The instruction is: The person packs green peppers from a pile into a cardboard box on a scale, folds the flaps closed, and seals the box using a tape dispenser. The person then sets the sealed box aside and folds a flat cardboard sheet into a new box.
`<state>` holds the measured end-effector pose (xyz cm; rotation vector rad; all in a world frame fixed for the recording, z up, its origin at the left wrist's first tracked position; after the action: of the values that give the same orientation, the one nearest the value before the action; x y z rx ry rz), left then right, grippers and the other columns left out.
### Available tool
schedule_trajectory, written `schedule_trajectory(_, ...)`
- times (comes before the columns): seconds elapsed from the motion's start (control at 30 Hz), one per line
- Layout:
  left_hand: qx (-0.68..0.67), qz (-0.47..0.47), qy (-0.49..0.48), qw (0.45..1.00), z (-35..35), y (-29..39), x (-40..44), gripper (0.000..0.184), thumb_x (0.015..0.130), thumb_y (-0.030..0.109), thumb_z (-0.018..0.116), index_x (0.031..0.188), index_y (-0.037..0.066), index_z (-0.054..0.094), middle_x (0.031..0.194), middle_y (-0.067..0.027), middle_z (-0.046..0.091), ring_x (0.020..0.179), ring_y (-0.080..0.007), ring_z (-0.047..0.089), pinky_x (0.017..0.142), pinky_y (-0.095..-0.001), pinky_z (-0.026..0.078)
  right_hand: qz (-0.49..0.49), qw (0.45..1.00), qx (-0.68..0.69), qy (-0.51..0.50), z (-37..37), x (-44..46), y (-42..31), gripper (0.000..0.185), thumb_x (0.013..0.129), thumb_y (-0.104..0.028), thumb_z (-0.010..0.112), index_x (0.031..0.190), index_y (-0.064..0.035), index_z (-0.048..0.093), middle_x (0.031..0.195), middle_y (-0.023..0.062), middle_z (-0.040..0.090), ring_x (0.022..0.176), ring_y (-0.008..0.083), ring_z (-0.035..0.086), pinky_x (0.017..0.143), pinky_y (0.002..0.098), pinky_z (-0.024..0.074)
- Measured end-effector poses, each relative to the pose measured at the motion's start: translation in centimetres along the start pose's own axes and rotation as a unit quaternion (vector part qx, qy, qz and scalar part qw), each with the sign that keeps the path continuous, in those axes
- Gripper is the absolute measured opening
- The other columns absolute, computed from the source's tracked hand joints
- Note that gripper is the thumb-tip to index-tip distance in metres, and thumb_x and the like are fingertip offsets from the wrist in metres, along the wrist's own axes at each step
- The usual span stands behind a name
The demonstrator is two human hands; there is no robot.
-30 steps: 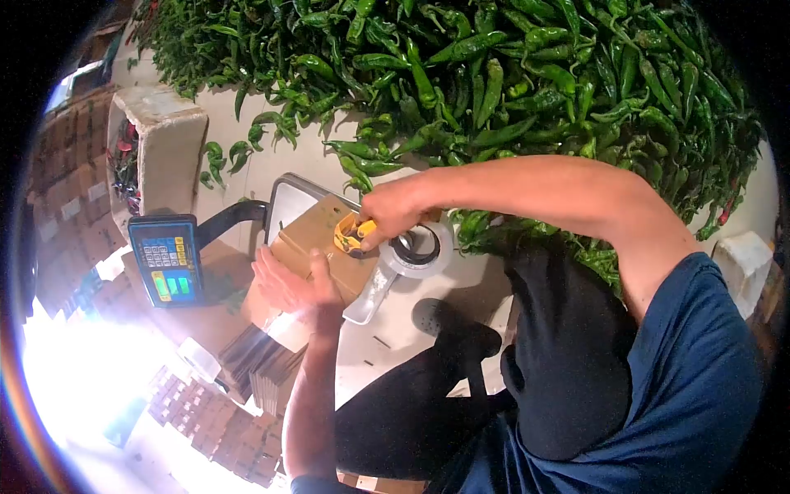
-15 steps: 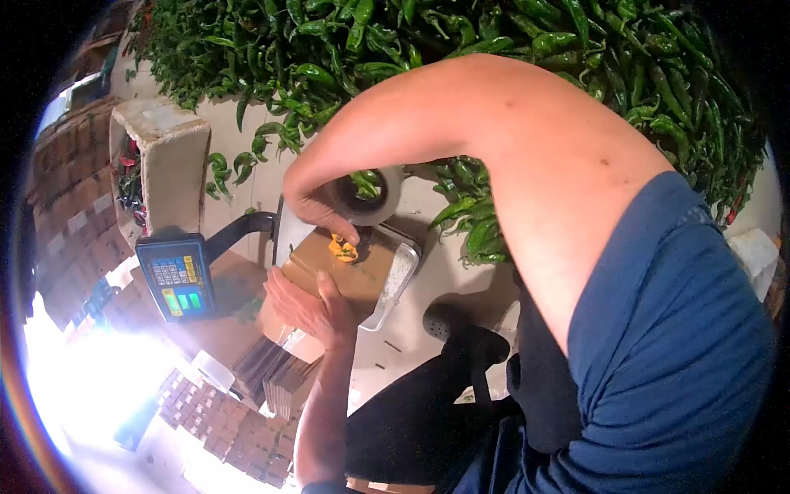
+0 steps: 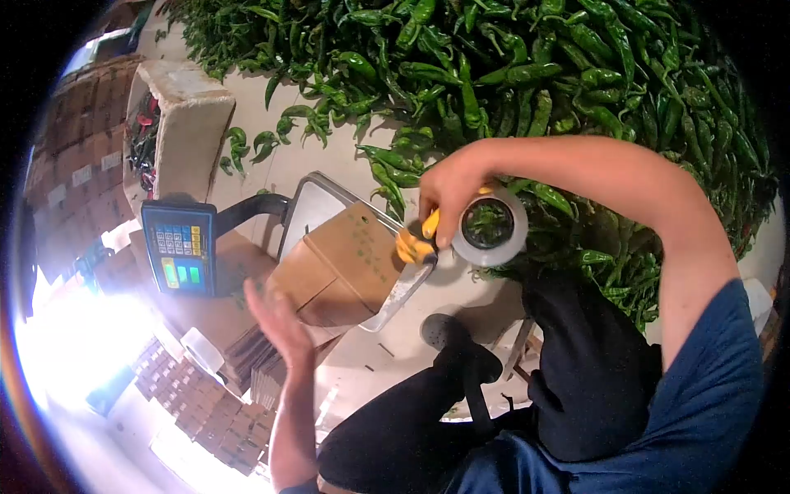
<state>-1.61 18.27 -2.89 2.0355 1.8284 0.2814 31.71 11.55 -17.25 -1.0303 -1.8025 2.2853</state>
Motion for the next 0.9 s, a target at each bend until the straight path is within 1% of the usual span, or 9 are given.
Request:
schedule_trajectory(0.13, -0.239, -0.194, 0.007, 0.951, -5.1, -10.8, 2.4, 0.056, 0.106, 0.034, 0.047, 0.148, -0.003, 0.041, 0.147, -0.0171, 0.051, 0.132, -0.03, 0.052, 0.112, -0.0408, 0.04, -0.039, 0.918, 0.354, 0.177, 1.4, -3.6, 0.6, 0.052, 0.077, -0.02, 0.087, 0.117, 0.0059, 0.064, 0.099, 0.0113, 0.072, 0.084, 0.0172, 0.07, 0.074, 0.0326, 0.0593)
schedule_trajectory(0.23, -0.546, -0.291, -0.072, 0.783, -3.7, -12.9, 1.6, 0.055, 0.109, 0.041, 0.042, 0.145, 0.0, 0.045, 0.144, -0.0132, 0.053, 0.129, -0.0258, 0.054, 0.108, -0.0409, 0.044, -0.101, 0.833, 0.514, 0.179, 3.8, -2.2, -3.2, 0.055, 0.075, -0.001, 0.081, 0.124, 0.0055, 0.059, 0.107, 0.013, 0.072, 0.092, 0.0198, 0.072, 0.081, 0.0345, 0.0611)
schedule_trajectory(0.27, -0.518, -0.315, -0.049, 0.794, -1.9, -14.9, 1.8, 0.053, 0.108, 0.041, 0.044, 0.144, 0.003, 0.047, 0.138, -0.0117, 0.056, 0.123, -0.0248, 0.057, 0.104, -0.0405, 0.047, -0.126, 0.795, 0.566, 0.177, 4.8, -1.5, -4.4, 0.058, 0.074, 0.006, 0.079, 0.127, 0.0052, 0.057, 0.11, 0.0134, 0.071, 0.095, 0.0208, 0.073, 0.083, 0.0355, 0.0616)
schedule_trajectory(0.33, -0.481, -0.363, -0.009, 0.798, 1.8, -18.2, 1.9, 0.052, 0.107, 0.043, 0.046, 0.144, 0.006, 0.048, 0.133, -0.0103, 0.058, 0.118, -0.0238, 0.059, 0.101, -0.0402, 0.049, -0.126, 0.819, 0.522, 0.202, 5.7, 0.0, -6.3, 0.06, 0.071, 0.011, 0.075, 0.128, 0.003, 0.058, 0.108, 0.0128, 0.071, 0.098, 0.0211, 0.072, 0.085, 0.0366, 0.0614)
schedule_trajectory(0.47, -0.502, -0.399, -0.002, 0.767, 6.6, -19.7, 1.1, 0.055, 0.108, 0.045, 0.043, 0.147, 0.006, 0.046, 0.138, -0.0107, 0.055, 0.123, -0.0236, 0.055, 0.104, -0.0404, 0.047, -0.088, 0.878, 0.405, 0.238, 7.1, 1.6, -12.0, 0.067, 0.07, -0.004, 0.079, 0.133, 0.0035, 0.055, 0.107, 0.0114, 0.068, 0.098, 0.0191, 0.066, 0.089, 0.0323, 0.0528)
schedule_trajectory(0.63, -0.541, -0.387, -0.035, 0.746, 3.6, -20.5, -2.4, 0.059, 0.109, 0.048, 0.04, 0.15, 0.006, 0.043, 0.143, -0.0113, 0.053, 0.129, -0.0232, 0.051, 0.107, -0.0407, 0.045, -0.065, 0.92, 0.302, 0.241, 6.2, 1.7, -12.4, 0.068, 0.071, -0.006, 0.079, 0.132, 0.0081, 0.053, 0.108, 0.012, 0.069, 0.1, 0.0188, 0.065, 0.09, 0.032, 0.0529)
schedule_trajectory(0.73, -0.484, -0.294, -0.027, 0.824, -4.1, -18.7, -4.2, 0.062, 0.109, 0.05, 0.038, 0.152, 0.006, 0.041, 0.147, -0.0116, 0.051, 0.133, -0.023, 0.048, 0.109, -0.0408, 0.044, -0.131, 0.856, 0.46, 0.197, 4.7, 4.3, -9.4, 0.05, 0.072, 0.001, 0.076, 0.12, 0.0065, 0.062, 0.108, 0.0157, 0.071, 0.095, 0.021, 0.071, 0.086, 0.0371, 0.0597)
schedule_trajectory(0.8, -0.397, -0.173, 0.028, 0.901, -9.0, -8.5, -3.7, 0.065, 0.108, 0.044, 0.045, 0.159, 0.006, 0.031, 0.155, -0.0138, 0.043, 0.14, -0.0266, 0.042, 0.117, -0.0419, 0.034, -0.085, 0.8, 0.564, 0.183, 3.6, 7.7, -5.4, 0.044, 0.072, 0.003, 0.074, 0.114, 0.0086, 0.063, 0.101, 0.016, 0.072, 0.087, 0.0227, 0.073, 0.079, 0.0368, 0.062)
schedule_trajectory(0.9, -0.004, -0.096, 0.004, 0.995, -7.8, -6.4, -2.1, 0.074, 0.1, 0.045, 0.055, 0.157, 0.004, 0.033, 0.157, -0.0243, 0.038, 0.142, -0.0337, 0.039, 0.12, -0.0436, 0.027, -0.055, 0.821, 0.507, 0.258, 0.8, 8.6, -1.7, 0.039, 0.071, 0.004, 0.072, 0.109, 0.0097, 0.064, 0.097, 0.016, 0.073, 0.082, 0.0224, 0.073, 0.074, 0.035, 0.0616)
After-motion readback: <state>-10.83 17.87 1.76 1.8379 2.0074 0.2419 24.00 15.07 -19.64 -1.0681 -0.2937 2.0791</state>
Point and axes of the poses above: each hand's wrist, its own x-axis towards the middle knuckle, its own z-axis out of the palm, y = z × x, the point moved 4 cm from there along x, towards the middle knuckle
